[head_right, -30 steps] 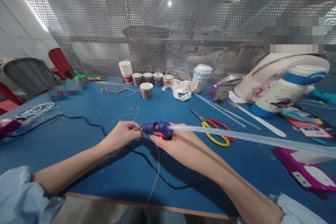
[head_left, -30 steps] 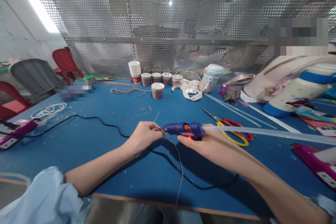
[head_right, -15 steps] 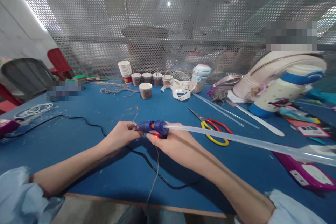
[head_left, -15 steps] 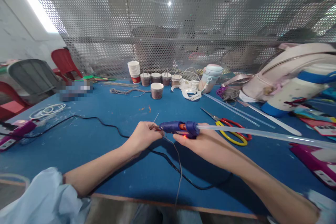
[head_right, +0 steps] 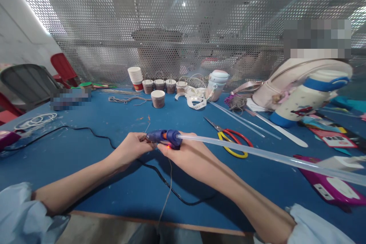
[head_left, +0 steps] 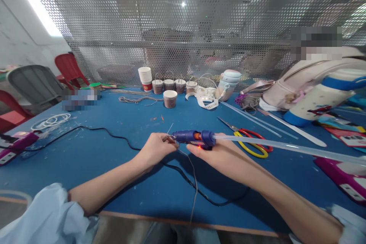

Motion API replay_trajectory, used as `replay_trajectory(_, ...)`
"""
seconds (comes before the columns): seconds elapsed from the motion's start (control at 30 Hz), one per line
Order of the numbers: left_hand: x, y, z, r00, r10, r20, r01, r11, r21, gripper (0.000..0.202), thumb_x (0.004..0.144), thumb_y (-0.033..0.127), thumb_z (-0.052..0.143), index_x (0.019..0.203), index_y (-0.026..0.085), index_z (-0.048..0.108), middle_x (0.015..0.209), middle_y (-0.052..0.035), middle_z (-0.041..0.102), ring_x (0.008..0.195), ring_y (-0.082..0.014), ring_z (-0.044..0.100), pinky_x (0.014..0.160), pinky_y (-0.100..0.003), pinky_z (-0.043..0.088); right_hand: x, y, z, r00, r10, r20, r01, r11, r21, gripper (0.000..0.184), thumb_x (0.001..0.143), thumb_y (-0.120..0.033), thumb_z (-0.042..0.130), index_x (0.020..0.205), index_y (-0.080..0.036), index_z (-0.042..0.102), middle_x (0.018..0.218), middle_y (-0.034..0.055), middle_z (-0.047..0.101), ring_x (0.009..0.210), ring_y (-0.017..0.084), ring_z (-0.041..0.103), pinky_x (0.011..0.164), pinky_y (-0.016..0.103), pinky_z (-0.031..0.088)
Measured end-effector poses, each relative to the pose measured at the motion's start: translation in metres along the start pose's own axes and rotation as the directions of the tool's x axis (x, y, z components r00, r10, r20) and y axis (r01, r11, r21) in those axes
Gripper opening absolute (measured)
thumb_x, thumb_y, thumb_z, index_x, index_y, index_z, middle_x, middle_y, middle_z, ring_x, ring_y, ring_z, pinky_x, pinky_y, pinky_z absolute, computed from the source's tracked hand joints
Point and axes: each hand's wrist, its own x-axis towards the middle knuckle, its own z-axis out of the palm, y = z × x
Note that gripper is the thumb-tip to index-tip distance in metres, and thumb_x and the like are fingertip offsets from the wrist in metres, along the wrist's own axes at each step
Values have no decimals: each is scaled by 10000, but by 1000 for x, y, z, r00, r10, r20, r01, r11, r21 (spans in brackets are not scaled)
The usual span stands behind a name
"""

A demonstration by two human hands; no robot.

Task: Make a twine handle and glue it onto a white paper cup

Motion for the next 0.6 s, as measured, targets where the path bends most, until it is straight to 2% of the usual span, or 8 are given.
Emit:
replay_trajectory(0.17,-1,3,0,998,-32,-55,33,999,17,114,560,219,681,595,124,627,516,44,502,501,-74,360,498,-224,250,-2,1,-2,999,34,22,-34,999,1,204,826,-332,569,723,-189,670,626,-30,587,531,112,443,498,236,335)
replay_trajectory(0.4,-3,8,-1,995,-26,-94,32,998,60,130,547,210,691,537,137,583,457,79,408,462,-53,283,468,-219,188,-6,2,-5,997,54,52,-51,997,-58,231,830,-383,552,760,-211,688,581,-40,532,515,111,406,483,238,302)
replay_trajectory(0.6,-2,6,-2,995,-23,-94,28,998,60,87,575,211,671,600,135,637,504,48,520,484,-69,373,489,-218,259,-11,3,-15,991,122,52,-118,991,-70,278,830,-457,546,773,-224,686,592,-35,550,519,122,448,474,232,326)
